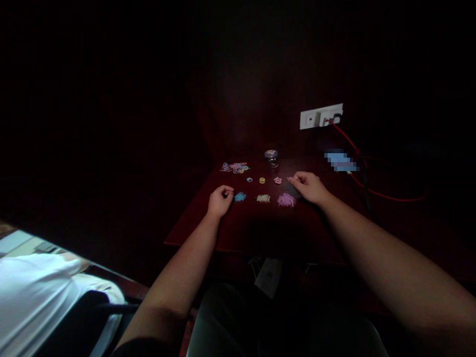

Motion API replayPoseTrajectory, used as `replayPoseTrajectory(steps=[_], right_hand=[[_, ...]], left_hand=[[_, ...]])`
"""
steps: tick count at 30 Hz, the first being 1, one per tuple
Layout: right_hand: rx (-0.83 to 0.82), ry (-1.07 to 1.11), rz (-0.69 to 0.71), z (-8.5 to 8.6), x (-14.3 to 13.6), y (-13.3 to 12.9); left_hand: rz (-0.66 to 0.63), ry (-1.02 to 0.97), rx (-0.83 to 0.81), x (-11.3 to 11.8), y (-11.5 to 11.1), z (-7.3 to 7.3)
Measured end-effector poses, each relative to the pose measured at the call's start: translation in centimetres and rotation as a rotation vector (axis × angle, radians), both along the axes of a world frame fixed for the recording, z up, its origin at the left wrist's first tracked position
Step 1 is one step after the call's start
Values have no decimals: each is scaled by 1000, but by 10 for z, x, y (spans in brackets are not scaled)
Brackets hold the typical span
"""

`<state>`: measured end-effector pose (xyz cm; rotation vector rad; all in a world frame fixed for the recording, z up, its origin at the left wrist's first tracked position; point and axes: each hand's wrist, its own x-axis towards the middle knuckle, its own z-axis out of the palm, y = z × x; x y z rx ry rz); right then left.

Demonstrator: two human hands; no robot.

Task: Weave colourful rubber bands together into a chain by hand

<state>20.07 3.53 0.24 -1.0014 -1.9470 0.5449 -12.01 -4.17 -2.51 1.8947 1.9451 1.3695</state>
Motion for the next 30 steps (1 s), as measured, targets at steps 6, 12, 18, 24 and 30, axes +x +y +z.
replayPoseTrajectory(steps=[6,12,18,24,30], right_hand=[[-13,-2,6,-1,-1,0],[-20,-15,4,2,-3,-2],[-52,-35,43,-2,-3,0],[-99,-64,61,-5,-3,6],[-133,-74,58,-5,-2,8]], left_hand=[[103,-114,-56,-20,18,-6],[114,77,-126,-34,40,-4],[130,260,-185,-39,71,-4],[202,349,-256,-50,108,-1],[214,417,-303,-57,135,3]])
